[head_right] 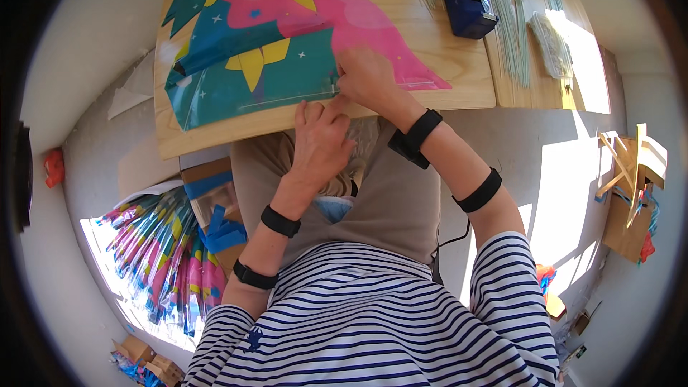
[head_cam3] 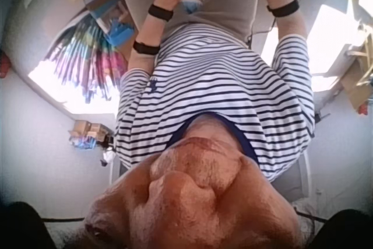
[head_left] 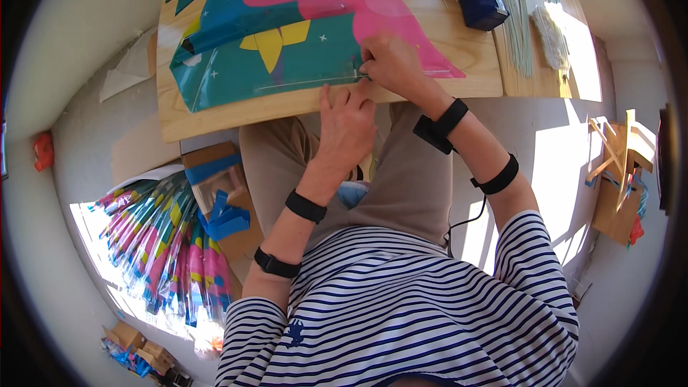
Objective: Assemble a kite by inserting supports and securing with tape.
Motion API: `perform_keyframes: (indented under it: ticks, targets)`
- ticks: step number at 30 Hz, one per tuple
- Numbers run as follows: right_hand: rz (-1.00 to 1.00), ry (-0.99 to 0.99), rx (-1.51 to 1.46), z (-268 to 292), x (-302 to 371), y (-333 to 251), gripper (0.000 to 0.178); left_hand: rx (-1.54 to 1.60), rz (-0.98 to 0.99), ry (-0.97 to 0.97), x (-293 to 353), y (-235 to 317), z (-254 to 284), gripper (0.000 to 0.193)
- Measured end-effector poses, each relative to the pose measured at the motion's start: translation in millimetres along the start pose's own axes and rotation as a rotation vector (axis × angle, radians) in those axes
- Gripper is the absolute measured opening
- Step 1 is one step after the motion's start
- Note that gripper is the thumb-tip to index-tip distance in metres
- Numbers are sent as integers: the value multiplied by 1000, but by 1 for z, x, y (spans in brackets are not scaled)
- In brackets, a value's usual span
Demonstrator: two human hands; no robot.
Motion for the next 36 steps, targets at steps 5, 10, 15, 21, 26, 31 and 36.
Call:
perform_keyframes:
  ticks: [5, 10, 15, 21, 26, 31, 36]
  targets:
    - [-67, 43, 25, -11, 1, 0, 9, -10, 0, -9, -1, -1, -1, 26]
    - [-150, 86, 68, -15, -3, 0, 9, 21, 12, -13, -1, 2, 1, 30]
    - [-237, 153, 32, -15, -2, 1, 11, 17, 28, -38, -1, 4, 2, 33]
    - [-217, 195, -64, -16, 2, 6, 9, -34, 2, -24, -1, 1, -2, 34]
    - [-286, 161, 28, -21, 1, 2, 9, -60, 4, -20, 0, 0, -3, 34]
    - [-242, 191, -34, -27, 13, 6, 13, -60, 42, -91, 5, -2, -4, 33]
    - [-207, 191, -3, -28, 9, 7, 8, -15, 26, -44, 8, 1, 5, 33]
Point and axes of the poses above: each hand's wrist, its own x-axis away from the middle knuckle, its own z-axis out of the back of the hand, y = z × x, the point moved 5 cm from there along -x, towards the middle knuckle, and after that the axes turned 8 degrees about x, right-handed, at the moved point
